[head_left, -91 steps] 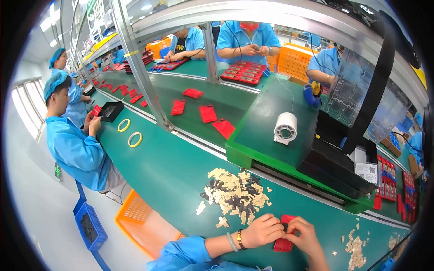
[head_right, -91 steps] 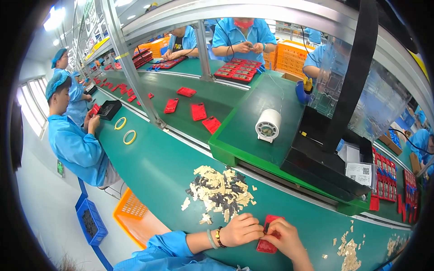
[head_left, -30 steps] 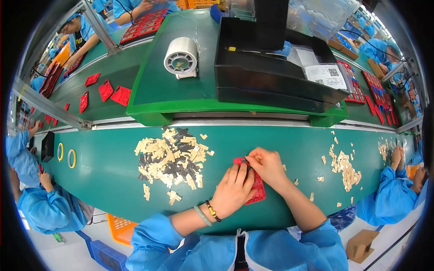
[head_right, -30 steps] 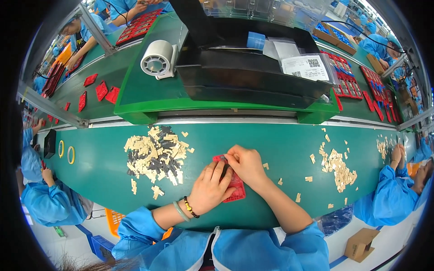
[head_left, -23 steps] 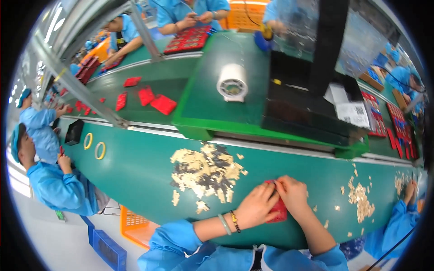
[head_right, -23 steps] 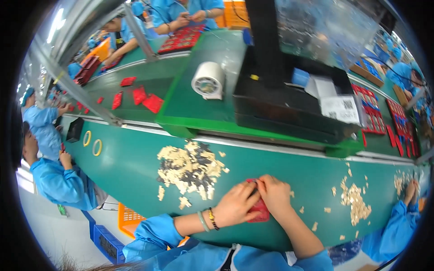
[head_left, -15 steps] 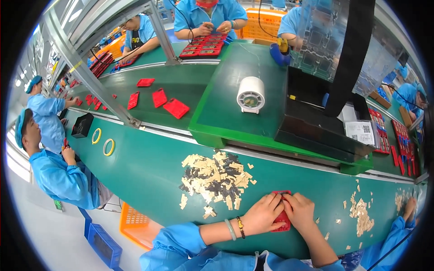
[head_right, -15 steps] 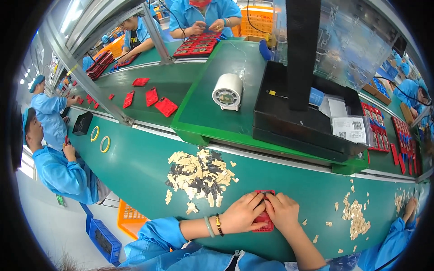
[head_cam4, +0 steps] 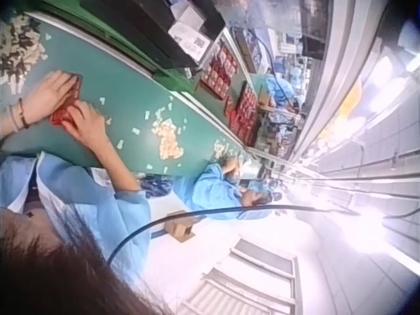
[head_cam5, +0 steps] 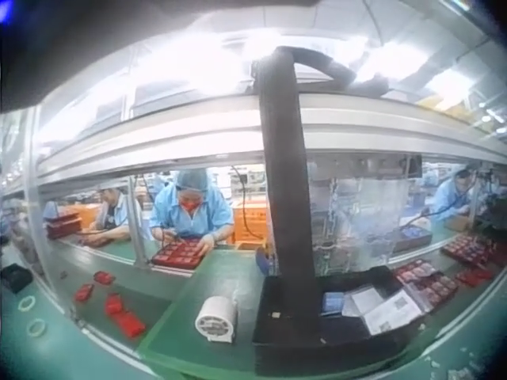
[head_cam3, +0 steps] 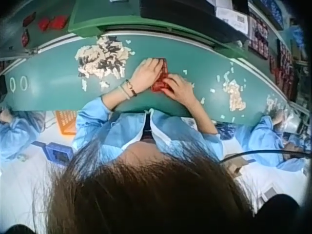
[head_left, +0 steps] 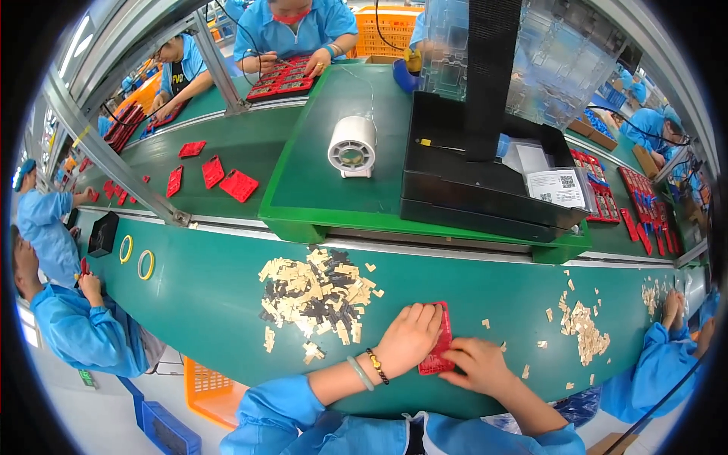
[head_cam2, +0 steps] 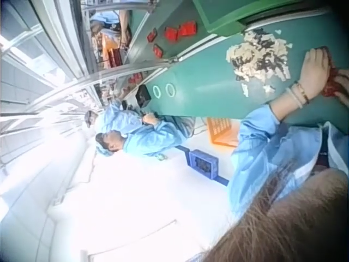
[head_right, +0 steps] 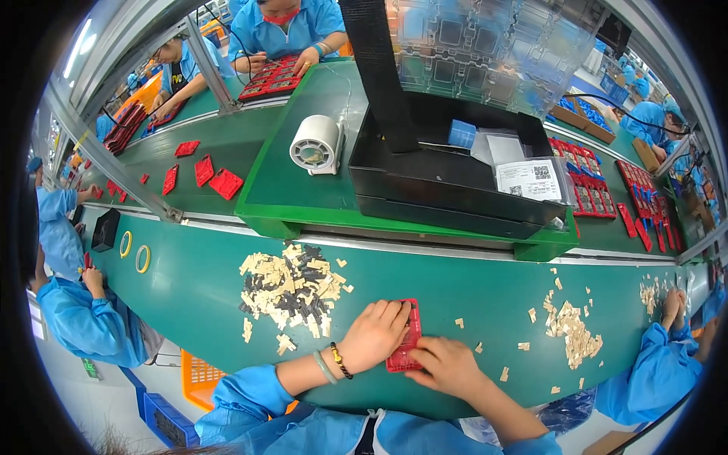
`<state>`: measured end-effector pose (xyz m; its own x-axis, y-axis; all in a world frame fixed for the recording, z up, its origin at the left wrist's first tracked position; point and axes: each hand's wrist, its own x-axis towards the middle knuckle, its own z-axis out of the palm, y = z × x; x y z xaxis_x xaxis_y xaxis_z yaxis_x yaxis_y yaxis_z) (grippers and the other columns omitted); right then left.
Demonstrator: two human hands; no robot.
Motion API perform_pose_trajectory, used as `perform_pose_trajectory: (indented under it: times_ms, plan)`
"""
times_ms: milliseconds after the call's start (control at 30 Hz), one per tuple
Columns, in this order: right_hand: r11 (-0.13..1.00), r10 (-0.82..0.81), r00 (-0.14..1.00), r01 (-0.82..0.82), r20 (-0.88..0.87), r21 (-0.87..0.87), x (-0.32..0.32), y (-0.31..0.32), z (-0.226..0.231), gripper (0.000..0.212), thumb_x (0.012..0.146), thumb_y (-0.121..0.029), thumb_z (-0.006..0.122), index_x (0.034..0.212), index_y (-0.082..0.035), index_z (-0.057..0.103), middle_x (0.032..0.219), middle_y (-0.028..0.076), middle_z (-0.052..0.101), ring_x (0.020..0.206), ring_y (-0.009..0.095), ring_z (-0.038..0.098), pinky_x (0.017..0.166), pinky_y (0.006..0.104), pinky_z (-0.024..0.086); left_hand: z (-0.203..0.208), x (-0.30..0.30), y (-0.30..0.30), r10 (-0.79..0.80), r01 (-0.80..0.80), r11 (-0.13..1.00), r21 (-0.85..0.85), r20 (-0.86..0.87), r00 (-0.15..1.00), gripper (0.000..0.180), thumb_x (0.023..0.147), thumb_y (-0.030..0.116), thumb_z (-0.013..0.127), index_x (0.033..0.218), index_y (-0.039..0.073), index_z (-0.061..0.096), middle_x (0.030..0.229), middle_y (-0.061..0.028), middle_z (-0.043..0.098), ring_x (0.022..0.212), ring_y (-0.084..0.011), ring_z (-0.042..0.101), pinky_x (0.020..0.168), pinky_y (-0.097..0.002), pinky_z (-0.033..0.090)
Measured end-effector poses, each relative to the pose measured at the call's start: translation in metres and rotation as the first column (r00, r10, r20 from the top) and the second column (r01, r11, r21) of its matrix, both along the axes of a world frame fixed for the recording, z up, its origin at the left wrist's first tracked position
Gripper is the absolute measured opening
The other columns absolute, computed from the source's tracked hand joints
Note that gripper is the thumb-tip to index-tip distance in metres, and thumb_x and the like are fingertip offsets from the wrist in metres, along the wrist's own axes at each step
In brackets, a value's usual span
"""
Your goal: The person sorts small electronic components by hand and inserts them into red plastic housings on an assembly line.
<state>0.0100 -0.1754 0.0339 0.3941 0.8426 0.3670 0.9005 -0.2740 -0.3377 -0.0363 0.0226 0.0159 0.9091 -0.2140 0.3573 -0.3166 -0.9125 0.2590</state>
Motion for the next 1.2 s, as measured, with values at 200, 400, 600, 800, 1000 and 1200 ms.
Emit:
perform_pose_trajectory:
  times_ms: [200,400,600,800,1000,1200]
  plan:
    - [0.994,0.080,0.997,-0.079,0.007,-0.081,-0.007,-0.006,-0.009,0.028,0.076,-0.029,0.072,0.097,-0.013,0.065,0.105,0.003,0.057,0.079,0.016,0.059,0.066,0.0280,0.049,-0.002,0.009,-0.005,0.024,-0.024,0.998,0.054,0.018,1.000,0.040,0.082,0.019,0.060,0.112,-0.007,0.058,0.092,-0.0101,0.052,0.087,-0.0241,0.051,0.077,-0.0332,0.044]
    - [0.993,0.077,0.996,-0.080,-0.039,-0.086,-0.005,-0.003,-0.008,0.024,0.076,-0.025,0.073,0.096,-0.013,0.067,0.107,0.002,0.058,0.079,0.015,0.059,0.066,0.0278,0.048,-0.004,0.009,-0.006,-0.010,-0.010,0.945,0.327,0.059,0.998,0.041,0.083,0.020,0.058,0.113,-0.008,0.057,0.099,-0.0125,0.054,0.089,-0.0241,0.051,0.079,-0.0317,0.044]
    - [0.988,0.134,0.991,-0.132,0.018,-0.074,-0.007,-0.007,-0.011,0.021,0.074,-0.022,0.074,0.093,-0.015,0.067,0.102,0.000,0.060,0.075,0.015,0.059,0.064,0.0276,0.048,0.020,0.000,0.020,-0.054,0.043,0.997,-0.067,-0.157,0.986,0.052,0.086,0.024,0.060,0.124,-0.009,0.049,0.115,-0.0170,0.052,0.104,-0.0307,0.049,0.087,-0.0382,0.042]
    - [0.992,0.083,0.994,-0.076,0.069,-0.104,0.028,0.019,0.004,0.014,0.076,-0.024,0.070,0.085,-0.014,0.065,0.089,0.001,0.060,0.073,0.019,0.061,0.061,0.0328,0.050,0.038,-0.066,0.111,0.357,-0.359,0.933,0.002,-0.094,0.929,0.070,0.077,0.029,0.073,0.135,0.003,0.043,0.133,-0.0203,0.043,0.126,-0.0376,0.039,0.101,-0.0451,0.035]
    - [0.962,-0.244,0.962,0.224,0.122,0.156,0.117,0.114,-0.012,0.022,0.077,-0.015,0.069,0.095,-0.004,0.060,0.098,0.014,0.060,0.081,0.035,0.061,0.066,0.0435,0.050,0.014,-0.085,0.147,0.541,-0.541,0.841,0.012,-0.035,0.840,0.068,0.078,0.027,0.072,0.134,0.002,0.043,0.137,-0.0216,0.041,0.129,-0.0392,0.037,0.104,-0.0483,0.031]
    - [0.982,-0.183,0.981,0.180,0.062,0.048,0.082,0.097,0.003,0.051,0.076,-0.014,0.069,0.123,-0.008,0.052,0.116,0.015,0.057,0.102,0.032,0.058,0.082,0.0444,0.047,0.002,-0.063,0.148,0.508,-0.497,0.857,-0.135,0.071,0.858,0.033,0.066,0.004,0.075,0.098,0.002,0.065,0.114,-0.0161,0.061,0.109,-0.0354,0.056,0.094,-0.0423,0.045]
